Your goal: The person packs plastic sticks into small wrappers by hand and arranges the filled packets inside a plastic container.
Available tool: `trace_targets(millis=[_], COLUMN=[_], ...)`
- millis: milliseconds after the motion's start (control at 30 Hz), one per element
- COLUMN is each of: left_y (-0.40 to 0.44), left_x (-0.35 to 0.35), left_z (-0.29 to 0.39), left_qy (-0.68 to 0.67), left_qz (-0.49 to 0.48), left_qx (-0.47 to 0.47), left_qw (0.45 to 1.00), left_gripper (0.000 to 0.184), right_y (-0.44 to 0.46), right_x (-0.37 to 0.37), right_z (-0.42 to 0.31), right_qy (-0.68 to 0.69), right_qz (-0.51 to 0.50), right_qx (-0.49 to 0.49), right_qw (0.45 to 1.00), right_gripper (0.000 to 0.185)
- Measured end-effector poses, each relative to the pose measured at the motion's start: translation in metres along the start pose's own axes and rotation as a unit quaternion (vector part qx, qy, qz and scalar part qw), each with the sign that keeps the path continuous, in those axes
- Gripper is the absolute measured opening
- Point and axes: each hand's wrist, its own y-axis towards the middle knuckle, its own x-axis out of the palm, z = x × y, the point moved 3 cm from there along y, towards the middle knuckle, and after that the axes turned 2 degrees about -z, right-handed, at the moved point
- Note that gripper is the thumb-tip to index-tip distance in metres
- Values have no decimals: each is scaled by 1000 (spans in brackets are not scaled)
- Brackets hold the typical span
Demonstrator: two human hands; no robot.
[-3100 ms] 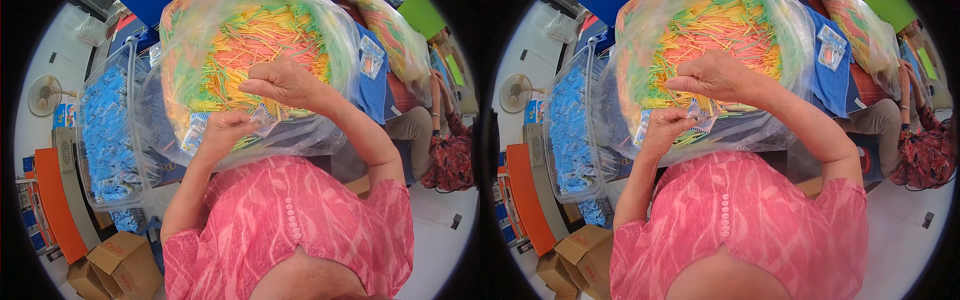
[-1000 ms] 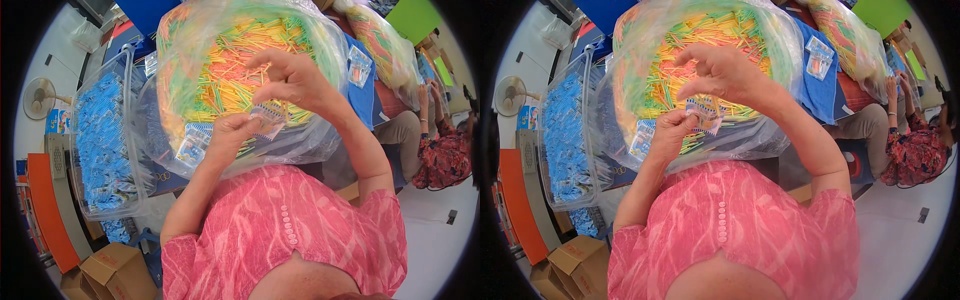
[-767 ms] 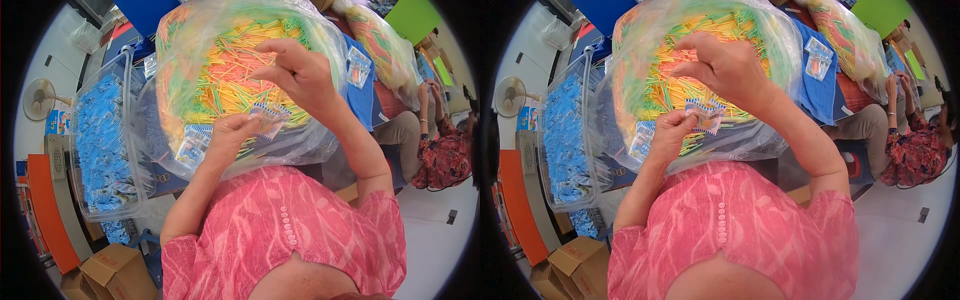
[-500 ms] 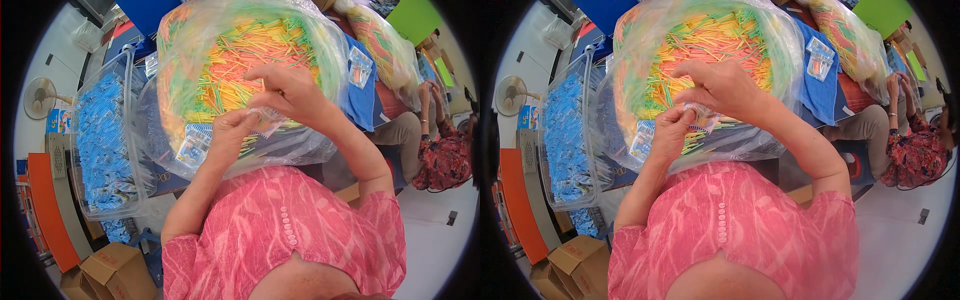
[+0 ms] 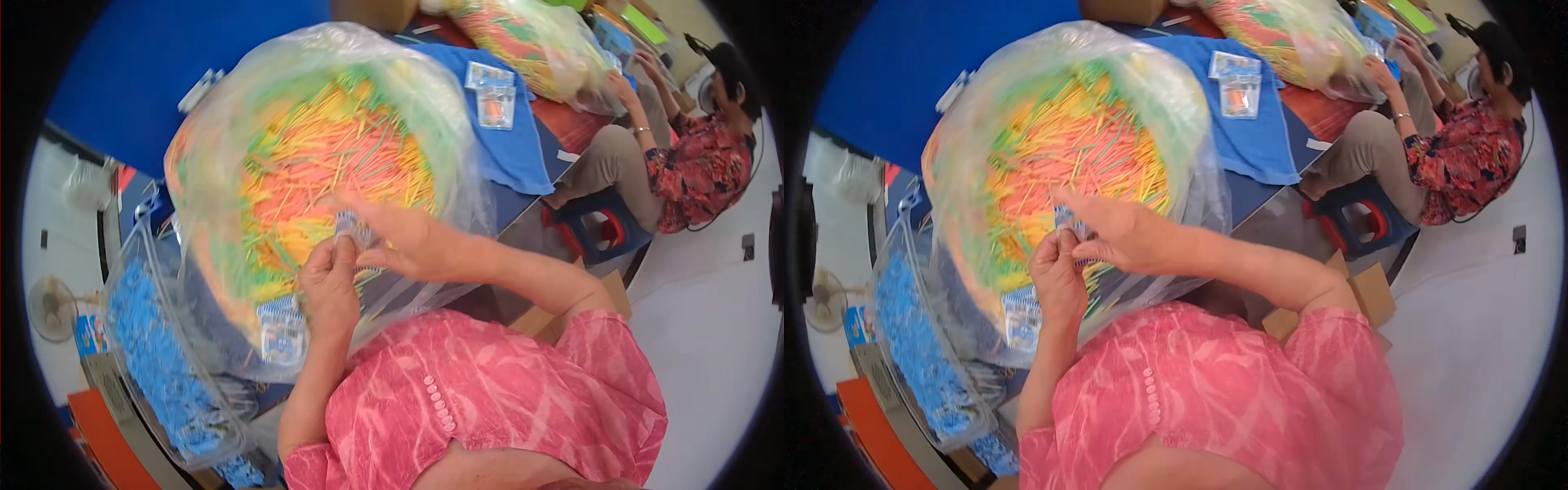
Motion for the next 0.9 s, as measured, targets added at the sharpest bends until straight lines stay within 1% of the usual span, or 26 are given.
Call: trace_targets(millis=[33, 67, 100, 167, 200, 233, 267, 300, 333, 367, 400, 433, 467, 500, 533, 567, 600, 667, 733, 800, 867, 900], left_y=[3, 3, 5, 4, 3, 3, 2, 1, 0, -1, -2, -3, -4, -4, -4, -4, -4, -4, -3, -1, -3, -5], left_x=[6, 16, 26, 36, 35, 34, 31, 23, 17, 12, 9, 7, 5, 5, 4, 4, 2, 2, 4, 8, 12, 10], left_z=[-1, 1, 0, -3, -3, -3, -1, -1, -2, -2, -1, -1, -2, -2, -3, -3, -4, -6, -5, 0, 7, 11], left_qy=[-14, -36, -37, 3, 6, -1, -7, -2, 24, 49, 53, 67, 81, 82, 81, 81, 82, 86, 107, 126, 121, 121], left_qz=[11, -23, -24, 3, 16, 5, -7, 5, -12, -31, -24, -17, -12, -9, -8, -7, -3, -9, -16, -25, -47, -45], left_qx=[0, 3, 4, -17, -19, -15, -12, -11, -8, -6, -5, -25, -45, -45, -50, -54, -52, -55, -56, -53, -34, -28], left_qw=[1000, 999, 999, 1000, 1000, 1000, 1000, 1000, 1000, 998, 998, 997, 996, 996, 995, 995, 995, 995, 993, 990, 991, 991], left_gripper=[12, 14, 14, 19, 19, 21, 24, 24, 22, 21, 21, 20, 20, 20, 20, 20, 20, 20, 20, 20, 20, 20], right_y=[-4, -8, -9, -18, -19, -18, -21, -21, -24, -30, -37, -43, -46, -39, -36, -33, -20, 13, 40, 70, 103, 119], right_x=[1, -1, -9, -37, -55, -81, -110, -146, -178, -209, -233, -248, -258, -252, -248, -242, -227, -184, -127, -80, -56, -51], right_z=[4, 11, 12, 19, 26, 30, 47, 67, 82, 113, 148, 177, 202, 199, 197, 188, 165, 122, 105, 106, 117, 126], right_qy=[-16, -22, -23, 38, 43, 64, 36, -31, -21, -8, 5, 10, -98, -204, -202, -352, -491, -459, -337, -315, -341, -343], right_qz=[-47, 5, 5, 53, 119, 176, 246, 292, 323, 326, 329, 326, 274, 218, 216, 225, 229, 224, 90, -12, -45, -45], right_qx=[24, -14, -13, 87, 120, 114, 128, 91, 136, 132, 127, 127, 127, 123, 123, 54, -19, -98, -131, -126, -50, -56], right_qw=[998, 1000, 1000, 994, 985, 976, 960, 952, 936, 936, 936, 937, 948, 946, 947, 907, 840, 854, 928, 941, 938, 937], right_gripper=[58, 47, 47, 35, 27, 31, 33, 34, 33, 33, 33, 33, 32, 32, 32, 29, 26, 17, 14, 13, 13, 13])
